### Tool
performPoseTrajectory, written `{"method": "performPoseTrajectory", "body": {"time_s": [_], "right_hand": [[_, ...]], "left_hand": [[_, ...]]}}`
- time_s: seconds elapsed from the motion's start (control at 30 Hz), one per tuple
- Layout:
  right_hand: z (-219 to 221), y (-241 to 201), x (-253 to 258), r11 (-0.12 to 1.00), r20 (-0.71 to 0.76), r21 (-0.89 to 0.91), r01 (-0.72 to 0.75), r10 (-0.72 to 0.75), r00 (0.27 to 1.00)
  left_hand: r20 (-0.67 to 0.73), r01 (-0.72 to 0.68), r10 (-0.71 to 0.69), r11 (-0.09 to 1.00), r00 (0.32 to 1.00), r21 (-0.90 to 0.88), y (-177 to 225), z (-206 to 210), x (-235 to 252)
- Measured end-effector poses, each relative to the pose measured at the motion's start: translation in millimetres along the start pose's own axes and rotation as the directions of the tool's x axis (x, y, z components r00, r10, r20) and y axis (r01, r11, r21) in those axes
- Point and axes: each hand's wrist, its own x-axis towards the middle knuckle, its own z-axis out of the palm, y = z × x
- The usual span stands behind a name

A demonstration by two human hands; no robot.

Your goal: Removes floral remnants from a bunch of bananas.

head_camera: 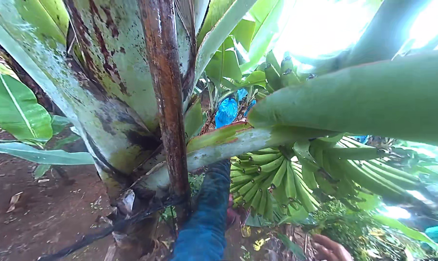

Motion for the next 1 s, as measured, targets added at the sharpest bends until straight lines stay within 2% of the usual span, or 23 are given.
{"method": "performPoseTrajectory", "body": {"time_s": [0.03, 0.07, 0.17, 0.27, 0.37, 0.5, 0.57, 0.63, 0.67, 0.73, 0.8, 0.83, 0.87, 0.9, 0.93, 0.97, 1.0], "right_hand": [[-6.6, -6.4, 1.1, 1.000, -0.045, 0.008, 0.021, -0.020, 0.999], [-13.2, -13.2, 2.0, 0.999, -0.084, 0.013, 0.046, -0.045, 0.995], [-36.0, -26.1, 8.1, 0.991, -0.187, -0.017, 0.132, -0.133, 0.973], [-61.9, -30.7, 24.6, 0.976, -0.292, -0.093, 0.198, -0.217, 0.932], [-75.7, -54.3, 27.0, 0.973, -0.402, -0.101, 0.205, -0.229, 0.887], [-86.0, -92.7, 31.5, 0.965, -0.512, -0.091, 0.245, -0.256, 0.820], [-89.0, -108.6, 35.9, 0.970, -0.559, -0.094, 0.224, -0.237, 0.794], [-90.6, -118.2, 44.5, 0.986, -0.604, -0.052, 0.160, -0.159, 0.781], [-90.9, -119.6, 49.8, 0.990, -0.620, -0.034, 0.140, -0.131, 0.774], [-88.0, -113.1, 63.9, 0.987, -0.636, 0.019, 0.160, -0.112, 0.764], [-78.0, -113.2, 70.3, 0.974, -0.649, 0.026, 0.226, -0.156, 0.744], [-70.4, -125.9, 64.8, 0.980, -0.648, 0.009, 0.200, -0.147, 0.747], [-62.0, -153.8, 49.1, 0.994, -0.621, -0.020, 0.110, -0.098, 0.777], [-53.1, -185.3, 26.5, 0.994, -0.589, -0.109, 0.021, -0.081, 0.804], [-44.1, -203.9, 9.3, 0.979, -0.580, -0.206, 0.013, -0.133, 0.804], [-36.1, -208.4, 0.6, 0.961, -0.594, -0.266, 0.075, -0.225, 0.772], [-31.0, -201.7, 1.6, 0.936, -0.623, -0.294, 0.194, -0.342, 0.703]], "left_hand": [[-0.007, -0.033, 0.033, 0.996, 0.999, -0.084, 0.0, -0.4, -5.0], [-0.044, -0.066, 0.062, 0.993, 0.997, -0.095, -3.3, 2.9, -5.5], [0.074, -0.076, 0.062, 0.977, 0.995, 0.201, 10.7, -4.9, -30.0], [0.117, -0.128, 0.093, 0.932, 0.989, 0.341, 21.2, -1.6, -28.3], [0.033, -0.178, 0.177, 0.929, 0.984, 0.325, 18.9, 12.9, -17.5], [0.026, -0.192, 0.192, 0.945, 0.981, 0.265, 10.9, 3.9, -27.6], [-0.104, -0.282, 0.299, 0.948, 0.949, 0.149, -14.2, 8.6, -24.4], [-0.001, -0.125, 0.128, 0.975, 0.992, 0.183, -7.2, -9.6, -33.8], [0.037, -0.050, 0.041, 0.958, 0.998, 0.281, -1.2, -16.7, -40.1], [0.039, 0.011, -0.029, 0.911, 0.999, 0.412, 1.1, -22.0, -43.1], [-0.034, -0.027, 0.045, 0.910, 0.998, 0.414, -4.3, -20.0, -43.5], [-0.173, -0.096, 0.164, 0.933, 0.971, 0.348, -13.6, -10.7, -38.7], [-0.275, -0.148, 0.242, 0.935, 0.930, 0.321, -19.3, -3.2, -32.2], [-0.136, -0.096, 0.146, 0.942, 0.980, 0.320, -4.2, -16.2, -35.8], [0.001, -0.048, 0.050, 0.944, 0.999, 0.325, 8.7, -27.7, -37.1], [-0.040, -0.081, 0.096, 0.957, 0.995, 0.278, 0.2, -20.8, -29.4], [-0.225, -0.200, 0.248, 0.956, 0.942, 0.216, -25.0, 1.7, -10.5]]}}
